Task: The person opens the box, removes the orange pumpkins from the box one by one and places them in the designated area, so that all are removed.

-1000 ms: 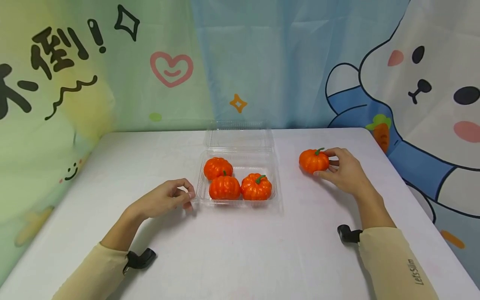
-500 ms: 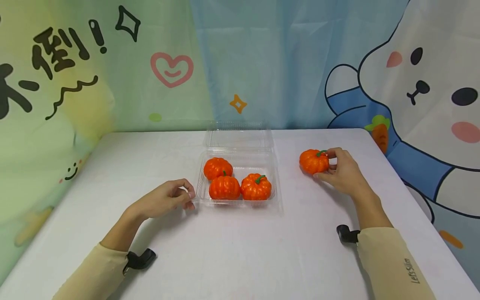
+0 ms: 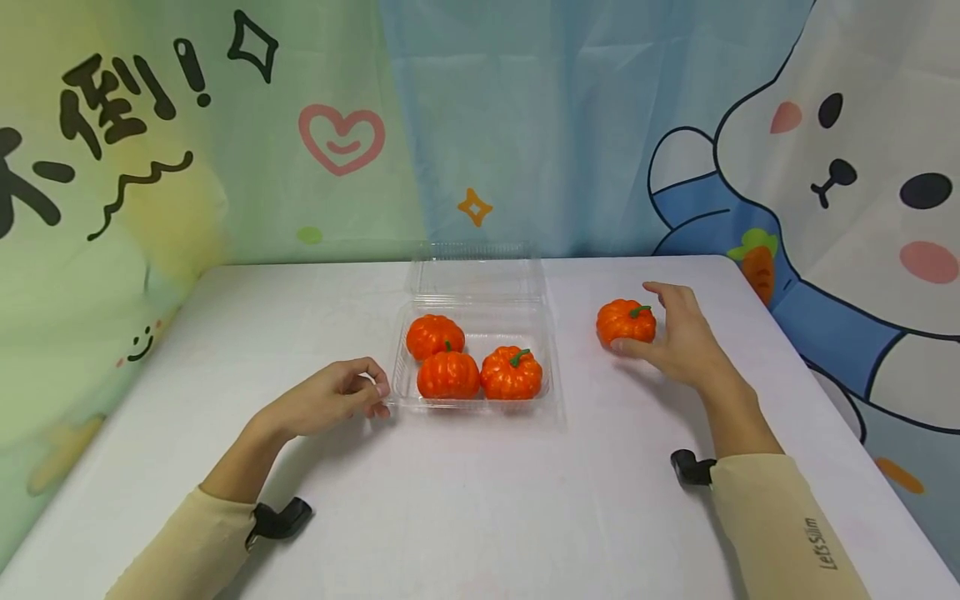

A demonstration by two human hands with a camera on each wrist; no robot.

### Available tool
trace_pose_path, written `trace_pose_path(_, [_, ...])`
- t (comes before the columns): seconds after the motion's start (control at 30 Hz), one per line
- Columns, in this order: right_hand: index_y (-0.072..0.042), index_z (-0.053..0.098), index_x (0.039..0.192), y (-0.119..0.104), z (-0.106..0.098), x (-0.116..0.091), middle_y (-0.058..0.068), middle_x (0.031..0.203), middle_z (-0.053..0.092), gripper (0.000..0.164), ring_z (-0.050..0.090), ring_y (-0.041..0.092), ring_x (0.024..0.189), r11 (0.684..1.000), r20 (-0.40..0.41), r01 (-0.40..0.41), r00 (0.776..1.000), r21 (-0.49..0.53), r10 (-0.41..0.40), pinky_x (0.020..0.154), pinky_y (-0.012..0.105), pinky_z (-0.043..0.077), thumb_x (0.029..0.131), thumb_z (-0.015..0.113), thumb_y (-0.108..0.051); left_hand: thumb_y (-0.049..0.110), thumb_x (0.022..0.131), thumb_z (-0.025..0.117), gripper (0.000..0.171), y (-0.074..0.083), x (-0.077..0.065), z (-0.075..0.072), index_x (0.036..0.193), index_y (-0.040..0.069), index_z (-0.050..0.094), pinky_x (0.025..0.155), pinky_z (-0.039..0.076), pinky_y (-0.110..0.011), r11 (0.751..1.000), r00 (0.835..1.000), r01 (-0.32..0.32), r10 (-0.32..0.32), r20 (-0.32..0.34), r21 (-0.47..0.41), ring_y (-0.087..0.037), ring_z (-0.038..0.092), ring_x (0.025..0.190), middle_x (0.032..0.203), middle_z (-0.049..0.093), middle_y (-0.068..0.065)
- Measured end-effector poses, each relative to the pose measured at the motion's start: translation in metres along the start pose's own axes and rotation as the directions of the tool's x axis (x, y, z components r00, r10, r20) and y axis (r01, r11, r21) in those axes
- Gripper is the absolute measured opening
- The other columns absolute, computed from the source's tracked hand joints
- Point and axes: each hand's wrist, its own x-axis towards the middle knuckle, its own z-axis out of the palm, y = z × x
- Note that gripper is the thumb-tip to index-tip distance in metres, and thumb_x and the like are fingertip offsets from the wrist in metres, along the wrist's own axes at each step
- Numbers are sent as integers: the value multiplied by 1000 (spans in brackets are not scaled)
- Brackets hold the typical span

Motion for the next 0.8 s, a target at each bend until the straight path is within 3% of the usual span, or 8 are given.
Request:
trace_pose_path(0.17, [2,35,154,-10,-2,0,32,151,33,87,34,53,136,993,-96,119,988,12,-118,107,74,32,86,84,-23,24,104,60,15,0,0,0,109,10,63,79,47,-35,1000,1000,-6,6,1,1,-27,70,87,92,78,-7])
trace_pose_path(0.33, [1,42,150,-21,-4,1,30,149,38,80,37,50,134,981,-122,190,975,33,-185,107,71,33,85,85,-20,23,105,59,16,-1,-1,-1,109,9,62,78,47,-34,1000,1000,-13,13,2,4,-28,69,87,91,78,-7])
trace_pose_path(0.8, [-7,46,149,-55,4,3,19,149,44,75,45,44,134,976,-58,208,977,63,-204,110,65,38,89,82,-31,23,104,60,15,-3,0,-1,107,9,64,79,47,-33,1000,1000,-16,16,-3,19,-26,70,86,92,77,-7])
